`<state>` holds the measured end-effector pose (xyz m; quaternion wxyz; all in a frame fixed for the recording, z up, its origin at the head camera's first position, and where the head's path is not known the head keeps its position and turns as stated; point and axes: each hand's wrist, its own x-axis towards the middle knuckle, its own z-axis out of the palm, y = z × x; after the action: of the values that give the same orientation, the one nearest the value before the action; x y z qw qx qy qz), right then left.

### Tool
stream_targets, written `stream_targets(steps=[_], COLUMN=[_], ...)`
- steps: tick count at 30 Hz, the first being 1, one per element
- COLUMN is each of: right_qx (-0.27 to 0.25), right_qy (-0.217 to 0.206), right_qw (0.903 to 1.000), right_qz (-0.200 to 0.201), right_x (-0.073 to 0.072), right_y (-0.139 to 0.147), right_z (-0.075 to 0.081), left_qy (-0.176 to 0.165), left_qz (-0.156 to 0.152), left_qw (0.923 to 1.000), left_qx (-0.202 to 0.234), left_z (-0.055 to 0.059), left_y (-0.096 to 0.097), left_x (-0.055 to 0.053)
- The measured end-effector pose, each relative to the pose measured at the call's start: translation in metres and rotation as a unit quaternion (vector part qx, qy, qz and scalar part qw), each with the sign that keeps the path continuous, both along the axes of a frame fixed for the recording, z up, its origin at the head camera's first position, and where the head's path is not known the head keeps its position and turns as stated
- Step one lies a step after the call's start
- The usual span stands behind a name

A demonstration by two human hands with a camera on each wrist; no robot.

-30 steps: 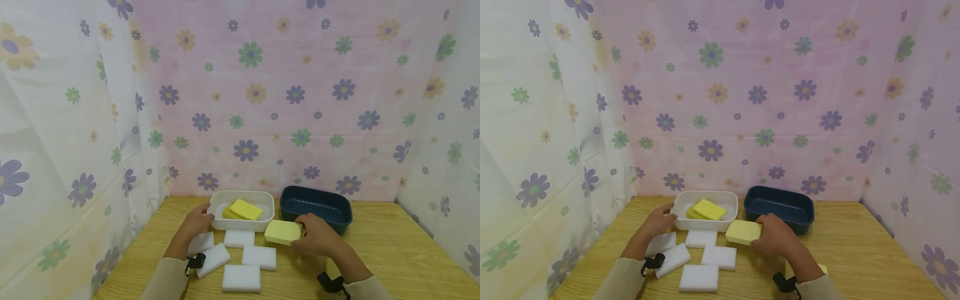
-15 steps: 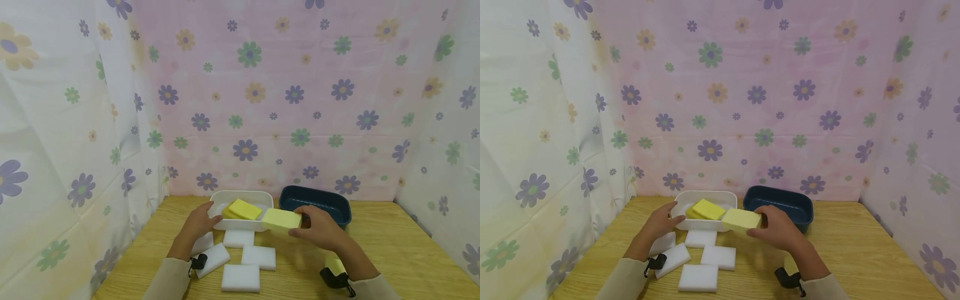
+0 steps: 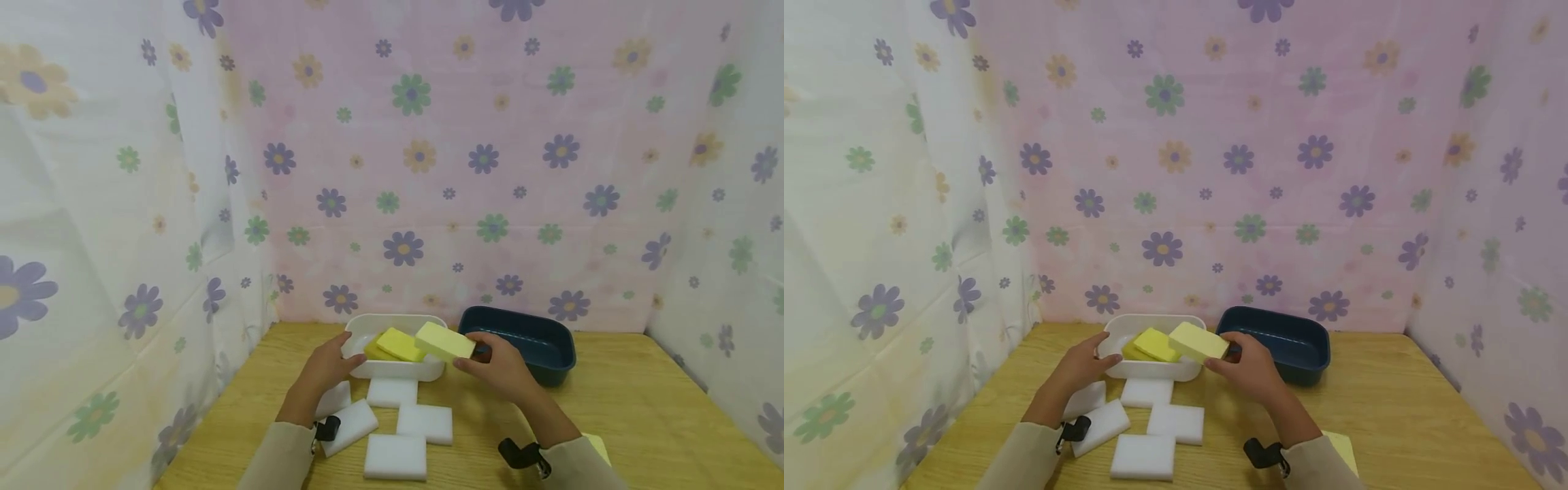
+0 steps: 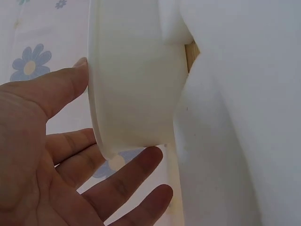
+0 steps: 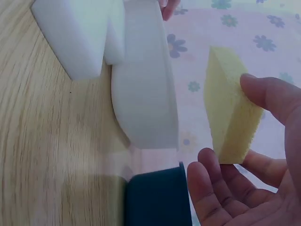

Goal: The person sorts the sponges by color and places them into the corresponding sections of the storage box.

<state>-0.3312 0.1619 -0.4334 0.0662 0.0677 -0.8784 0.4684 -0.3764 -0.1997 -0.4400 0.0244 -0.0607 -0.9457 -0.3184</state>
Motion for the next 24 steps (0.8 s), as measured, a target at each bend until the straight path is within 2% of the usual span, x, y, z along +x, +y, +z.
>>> stream_targets(steps=[4, 9, 18, 24], right_qx=[-0.011, 0.008, 0.059, 0.118], right_qy=[-0.007, -0.009, 0.036, 0.049], right_qw=[0.9999, 0.9997, 0.9975, 0.9918], right_qz=[-0.005, -0.020, -0.010, -0.007], right_x=[-0.013, -0.027, -0.050, -0.058], right_y=[-0.009, -0.022, -0.044, -0.056], right_z=[-0.001, 0.002, -0.001, -0.008], left_qy=[0.000, -0.002, -0.008, -0.009], left_qz=[0.005, 0.006, 0.008, 0.004], left_qw=[0.9999, 0.9998, 0.9999, 1.0000], left_qx=[-0.010, -0.016, 0.000, -0.001], left_z=[0.000, 0.003, 0.003, 0.002], left_y=[0.001, 0.003, 0.003, 0.002], left_x=[-0.001, -0.001, -0.001, -0.002])
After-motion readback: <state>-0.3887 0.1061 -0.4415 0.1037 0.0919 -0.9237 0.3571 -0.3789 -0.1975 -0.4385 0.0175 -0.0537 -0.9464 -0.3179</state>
